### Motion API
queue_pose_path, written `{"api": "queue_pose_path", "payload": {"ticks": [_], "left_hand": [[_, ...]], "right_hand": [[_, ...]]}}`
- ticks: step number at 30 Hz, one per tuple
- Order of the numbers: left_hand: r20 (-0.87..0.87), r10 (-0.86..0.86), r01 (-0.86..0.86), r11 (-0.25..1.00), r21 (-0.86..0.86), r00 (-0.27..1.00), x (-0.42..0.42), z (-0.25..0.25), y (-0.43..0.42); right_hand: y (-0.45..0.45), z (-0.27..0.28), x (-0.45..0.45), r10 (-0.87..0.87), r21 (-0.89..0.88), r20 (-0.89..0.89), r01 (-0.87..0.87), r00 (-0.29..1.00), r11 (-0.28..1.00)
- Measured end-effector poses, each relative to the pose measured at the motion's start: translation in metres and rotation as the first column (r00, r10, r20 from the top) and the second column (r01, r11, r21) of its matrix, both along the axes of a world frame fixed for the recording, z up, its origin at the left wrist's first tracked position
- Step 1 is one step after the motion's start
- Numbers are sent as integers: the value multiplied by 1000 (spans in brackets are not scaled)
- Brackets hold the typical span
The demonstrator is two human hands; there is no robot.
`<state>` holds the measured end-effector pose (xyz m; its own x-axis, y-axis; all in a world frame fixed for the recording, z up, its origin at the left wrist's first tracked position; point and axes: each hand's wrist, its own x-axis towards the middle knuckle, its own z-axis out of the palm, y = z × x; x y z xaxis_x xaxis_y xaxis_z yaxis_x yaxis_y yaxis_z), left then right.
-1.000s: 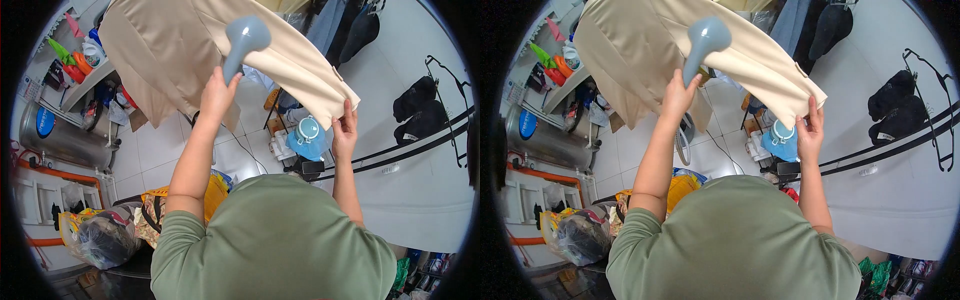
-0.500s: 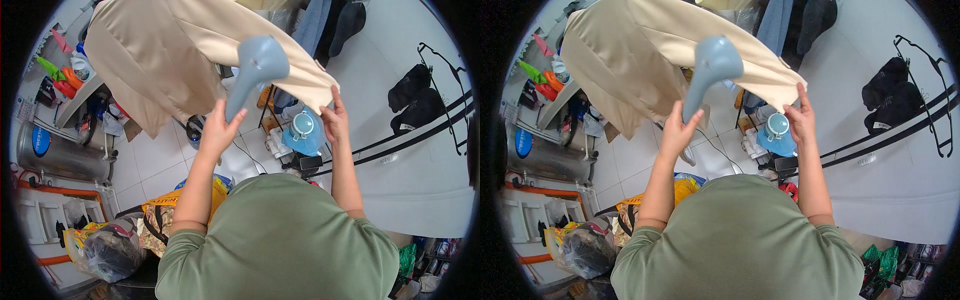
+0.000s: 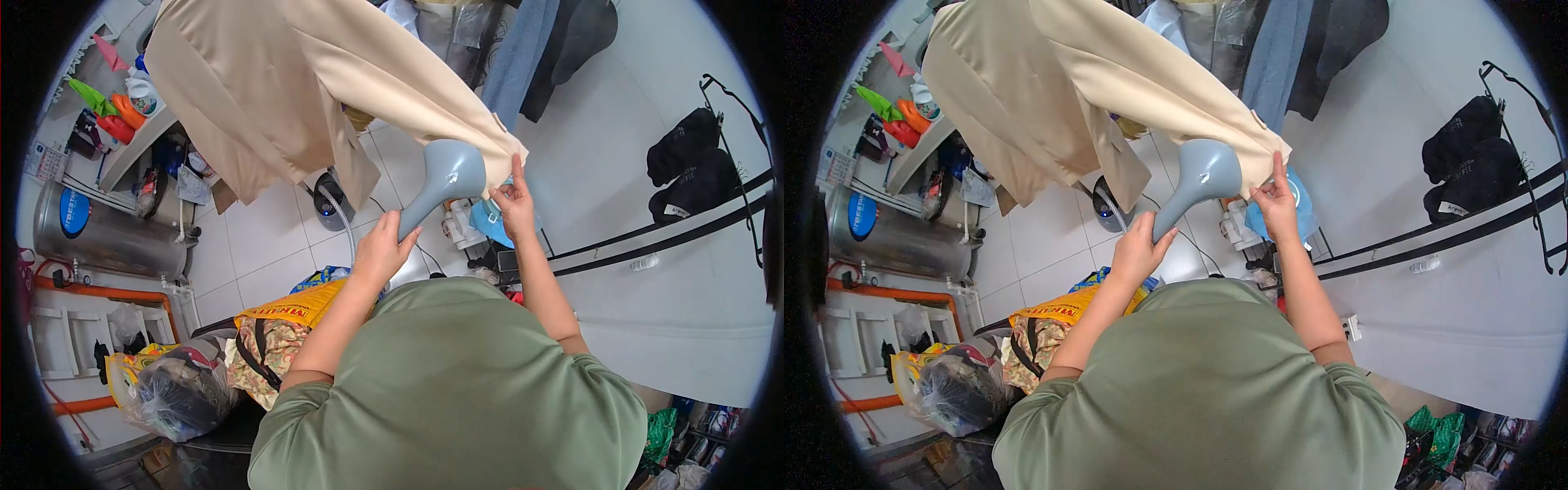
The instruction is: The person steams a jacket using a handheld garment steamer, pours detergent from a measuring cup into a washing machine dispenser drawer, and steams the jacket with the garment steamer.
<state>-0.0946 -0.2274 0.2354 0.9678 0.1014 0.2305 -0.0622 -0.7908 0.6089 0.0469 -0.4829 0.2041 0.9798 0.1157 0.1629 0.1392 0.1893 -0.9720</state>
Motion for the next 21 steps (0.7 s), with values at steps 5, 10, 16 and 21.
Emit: {"api": "queue_pose_path", "payload": {"ticks": [5,10,16,21], "left_hand": [[-39,89,-89,996,16,995,18,11,-9],[-105,201,-199,980,26,974,39,25,3],[-95,218,-218,976,9,971,37,44,13],[-159,82,-81,997,15,984,23,53,-10]], "right_hand": [[-3,22,-11,28,-153,151,-5,988,988],[-4,26,-20,13,-218,249,43,968,975],[-7,33,-26,-45,-188,291,104,956,977],[-9,34,-30,-56,-319,441,214,896,923]]}}
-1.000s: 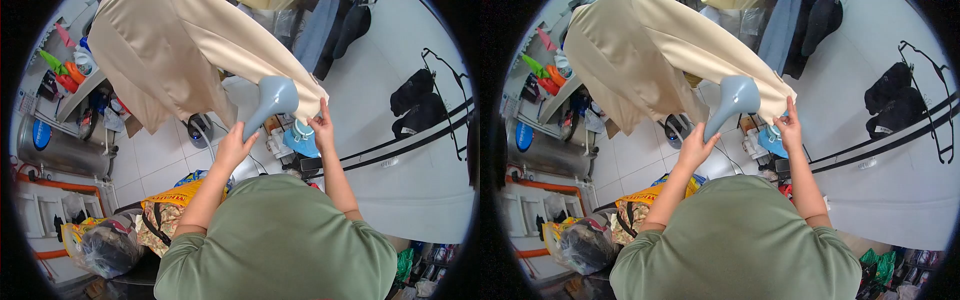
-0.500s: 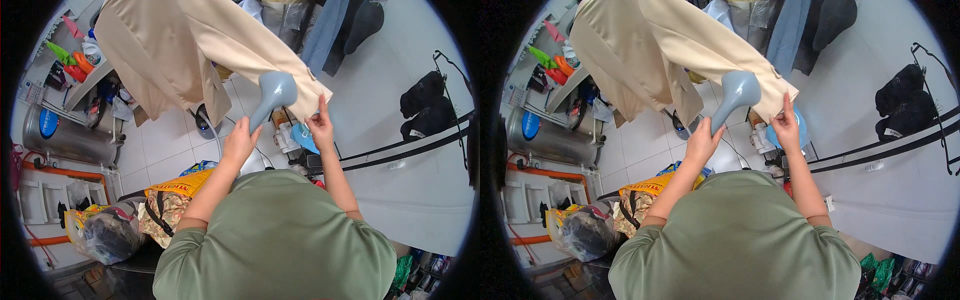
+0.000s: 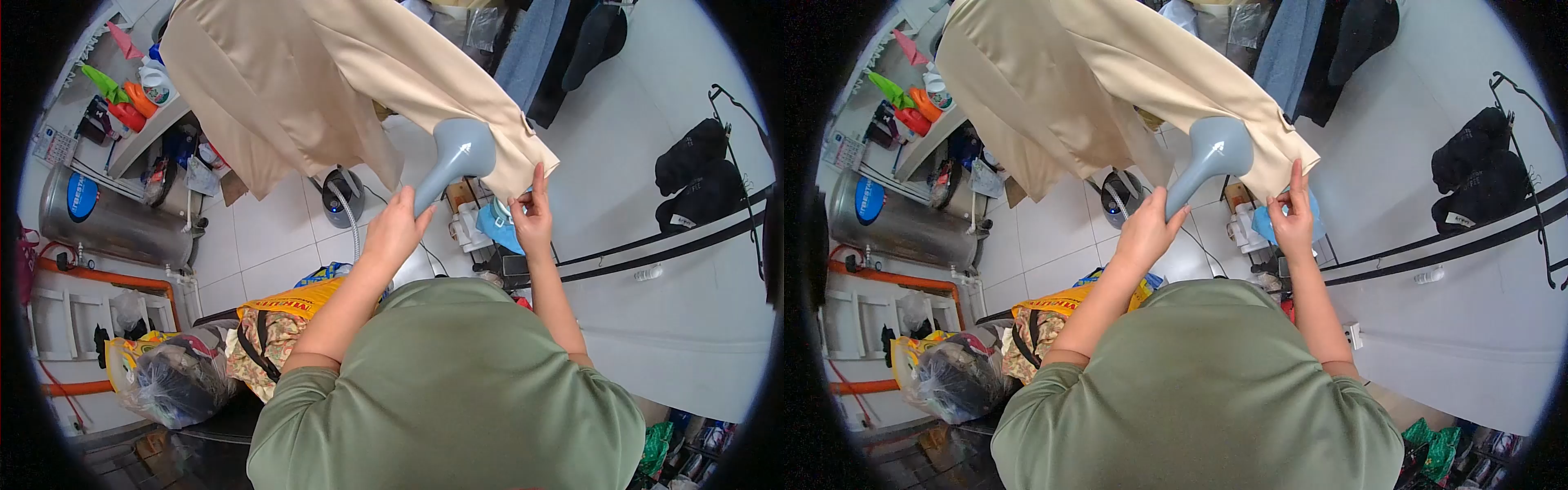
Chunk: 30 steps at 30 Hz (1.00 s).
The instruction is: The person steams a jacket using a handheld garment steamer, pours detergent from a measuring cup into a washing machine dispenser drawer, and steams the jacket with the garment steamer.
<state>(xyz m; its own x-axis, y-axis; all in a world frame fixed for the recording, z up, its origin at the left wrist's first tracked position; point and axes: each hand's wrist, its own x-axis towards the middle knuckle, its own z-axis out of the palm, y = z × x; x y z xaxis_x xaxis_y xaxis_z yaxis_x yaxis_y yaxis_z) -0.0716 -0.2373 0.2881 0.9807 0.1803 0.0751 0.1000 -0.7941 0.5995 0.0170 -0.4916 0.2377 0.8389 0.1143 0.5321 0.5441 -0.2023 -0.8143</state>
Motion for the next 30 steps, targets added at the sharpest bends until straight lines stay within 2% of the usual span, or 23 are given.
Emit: {"api": "queue_pose_path", "payload": {"ticks": [3,6,8,11,18,27,30], "left_hand": [[-15,18,-18,1000,8,1000,3,2,1],[-4,97,-97,995,12,995,8,10,12],[6,133,-133,991,10,991,11,11,21],[-28,99,-99,995,-9,995,3,19,19],[-18,-108,107,993,-57,994,-18,24,-15],[-34,20,-20,1000,0,999,1,18,2],[-12,71,-72,996,-47,997,0,16,11]], "right_hand": [[-4,6,-5,-51,-148,136,71,989,986],[-4,7,-8,-81,-212,269,141,960,967],[-3,8,-9,-96,-185,248,145,964,972],[-5,9,-5,-131,-129,177,155,975,979],[-7,13,0,-159,-133,147,179,976,975],[-9,11,-10,-103,-213,326,179,940,961],[-12,18,-16,-99,23,81,97,992,995]]}}
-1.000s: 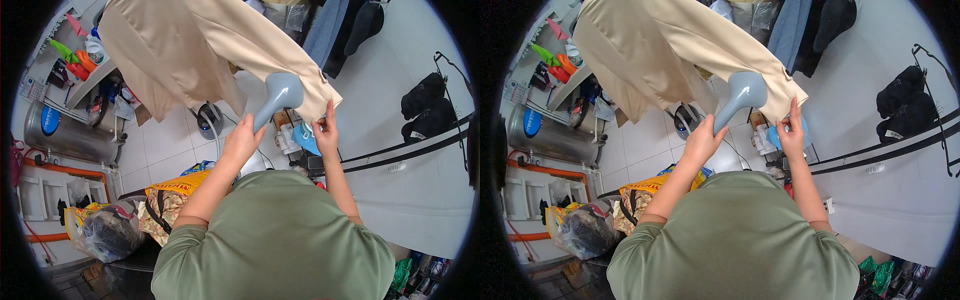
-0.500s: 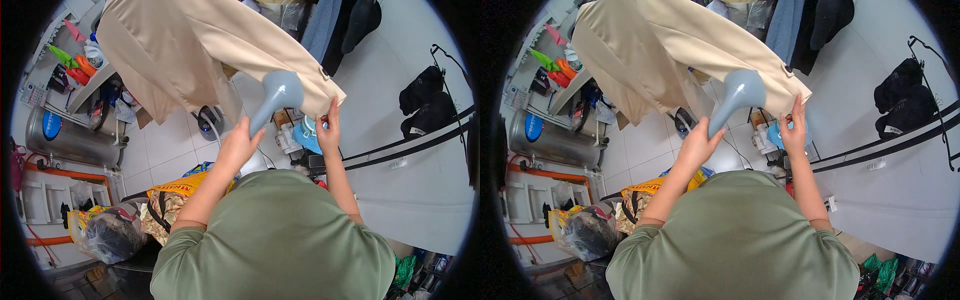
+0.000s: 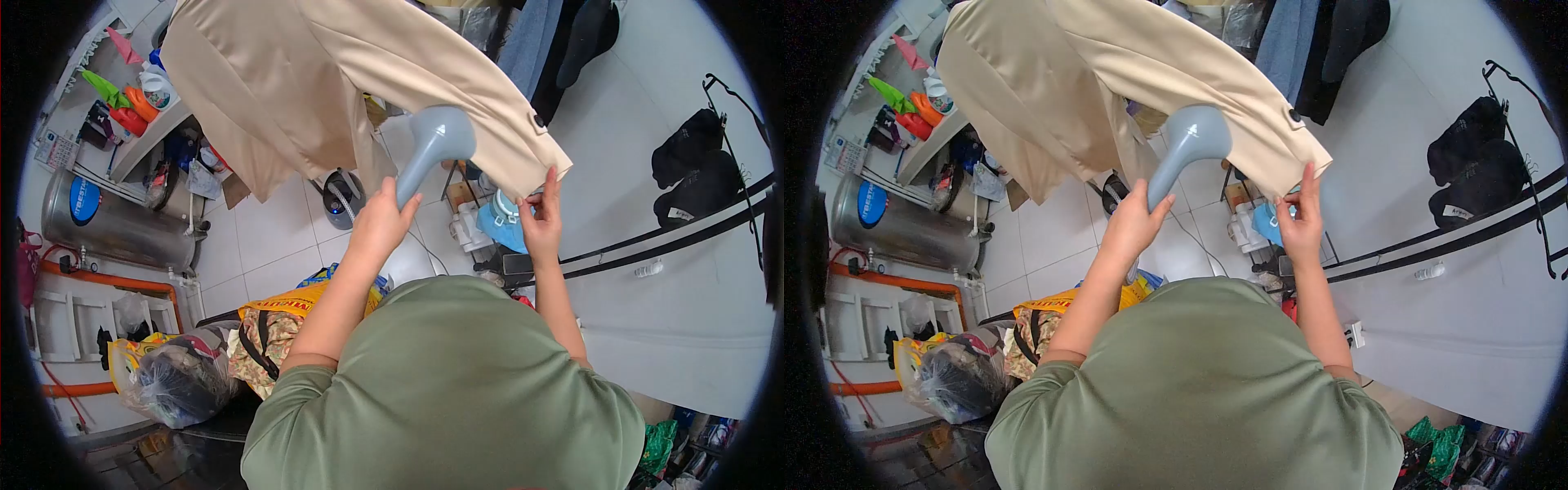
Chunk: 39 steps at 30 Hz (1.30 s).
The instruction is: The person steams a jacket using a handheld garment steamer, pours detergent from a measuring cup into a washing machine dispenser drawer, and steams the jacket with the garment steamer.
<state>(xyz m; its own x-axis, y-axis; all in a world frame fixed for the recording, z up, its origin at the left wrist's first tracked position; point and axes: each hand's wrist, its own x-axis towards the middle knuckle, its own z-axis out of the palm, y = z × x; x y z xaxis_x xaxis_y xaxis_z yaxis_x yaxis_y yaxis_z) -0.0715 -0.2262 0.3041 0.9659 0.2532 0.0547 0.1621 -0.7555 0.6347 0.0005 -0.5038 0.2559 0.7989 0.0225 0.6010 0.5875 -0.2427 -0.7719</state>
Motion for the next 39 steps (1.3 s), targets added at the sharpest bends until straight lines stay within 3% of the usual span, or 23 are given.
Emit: {"api": "queue_pose_path", "payload": {"ticks": [3,6,12,21,24,27,30,32,39], "left_hand": [[72,72,-71,997,-18,995,1,-4,10],[23,75,-73,994,-80,997,-5,6,15],[10,17,-17,1000,15,1000,-12,7,6],[-56,-65,67,997,31,996,-7,27,-10],[-45,2,2,997,75,999,5,23,-5],[-15,101,-99,992,77,995,22,15,17],[22,177,-178,980,93,984,37,20,36],[38,216,-219,971,91,976,43,23,46],[15,114,-115,988,98,993,34,22,32]], "right_hand": [[-3,-2,6,45,121,-60,-38,997,992],[-6,-5,11,64,-10,-64,-65,996,998],[4,3,5,48,-31,34,-47,998,998],[1,-6,2,25,-290,186,31,982,957],[-1,-6,-5,45,-347,191,24,981,938],[3,1,-13,34,-171,34,-27,999,985],[3,3,-10,45,-224,158,-8,986,975],[5,5,-9,30,-187,131,-4,991,982],[1,2,2,-19,-152,95,33,995,988]]}}
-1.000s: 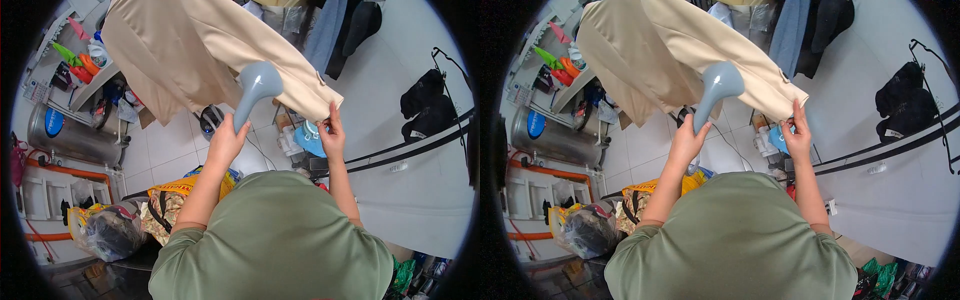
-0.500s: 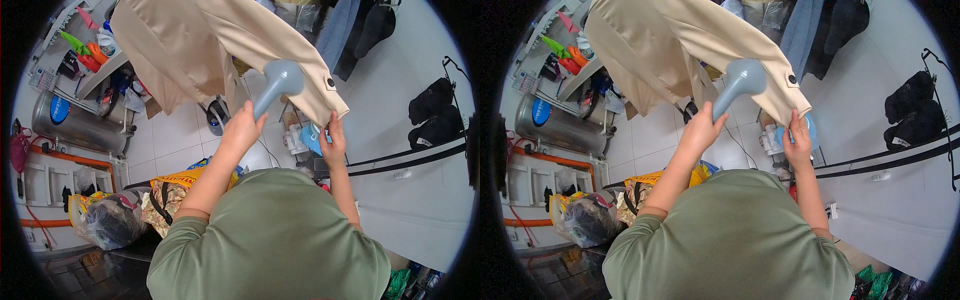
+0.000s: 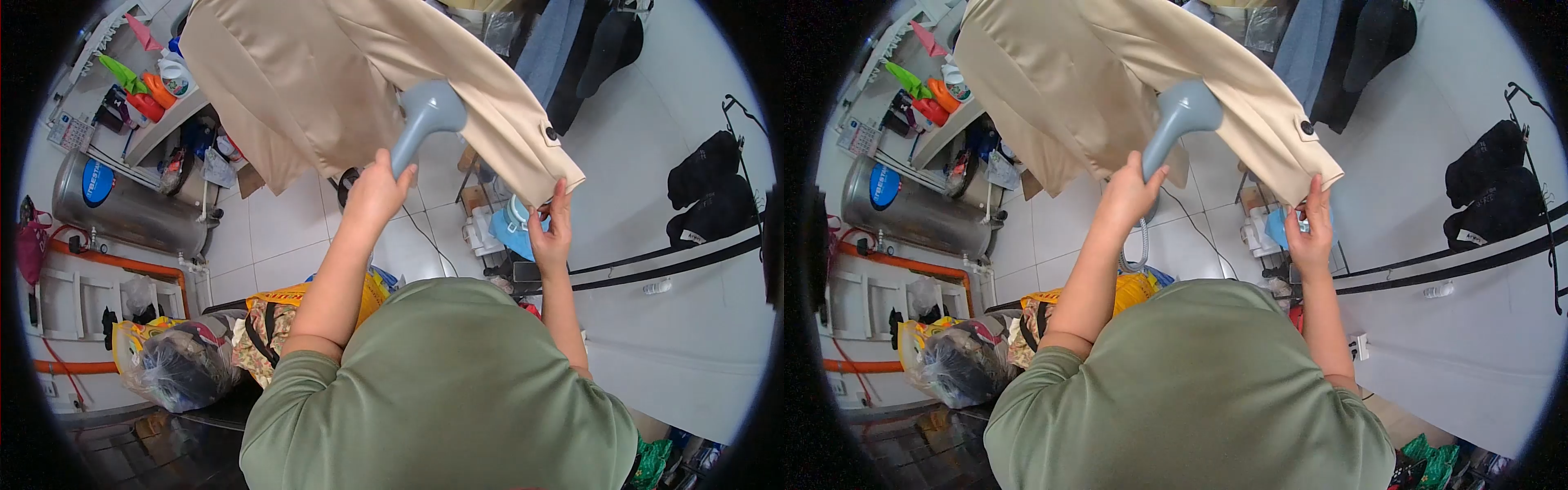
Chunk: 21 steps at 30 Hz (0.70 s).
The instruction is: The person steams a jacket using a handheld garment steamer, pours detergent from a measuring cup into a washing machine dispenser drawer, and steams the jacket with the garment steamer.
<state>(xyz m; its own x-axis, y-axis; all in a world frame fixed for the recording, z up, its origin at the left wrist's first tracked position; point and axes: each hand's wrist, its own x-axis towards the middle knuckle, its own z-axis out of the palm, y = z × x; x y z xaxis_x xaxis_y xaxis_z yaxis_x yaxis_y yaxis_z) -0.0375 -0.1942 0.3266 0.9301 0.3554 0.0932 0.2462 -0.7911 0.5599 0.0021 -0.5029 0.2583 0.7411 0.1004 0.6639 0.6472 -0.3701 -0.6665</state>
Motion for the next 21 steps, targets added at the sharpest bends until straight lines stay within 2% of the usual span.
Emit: {"api": "queue_pose_path", "payload": {"ticks": [3,6,9,12,15,18,21], "left_hand": [[-83,-56,56,998,-10,995,1,6,-5],[-55,0,-3,999,-51,998,11,13,6],[17,103,-103,994,-20,994,22,20,26],[35,169,-166,983,-74,985,25,31,34],[43,108,-105,993,-62,993,20,26,26],[52,58,-56,998,-41,997,11,13,17],[20,20,-18,997,-81,1000,-5,12,10]], "right_hand": [[-2,-2,-1,14,-4,-19,-14,1000,1000],[-1,-1,-1,6,-32,13,-5,1000,999],[2,6,-3,5,20,-29,-4,1000,1000],[2,9,-1,30,119,-112,-16,993,993],[1,9,5,192,375,-218,-99,957,922],[-7,6,14,238,416,-276,-107,931,903],[-9,8,20,173,362,-270,-67,947,930]]}}
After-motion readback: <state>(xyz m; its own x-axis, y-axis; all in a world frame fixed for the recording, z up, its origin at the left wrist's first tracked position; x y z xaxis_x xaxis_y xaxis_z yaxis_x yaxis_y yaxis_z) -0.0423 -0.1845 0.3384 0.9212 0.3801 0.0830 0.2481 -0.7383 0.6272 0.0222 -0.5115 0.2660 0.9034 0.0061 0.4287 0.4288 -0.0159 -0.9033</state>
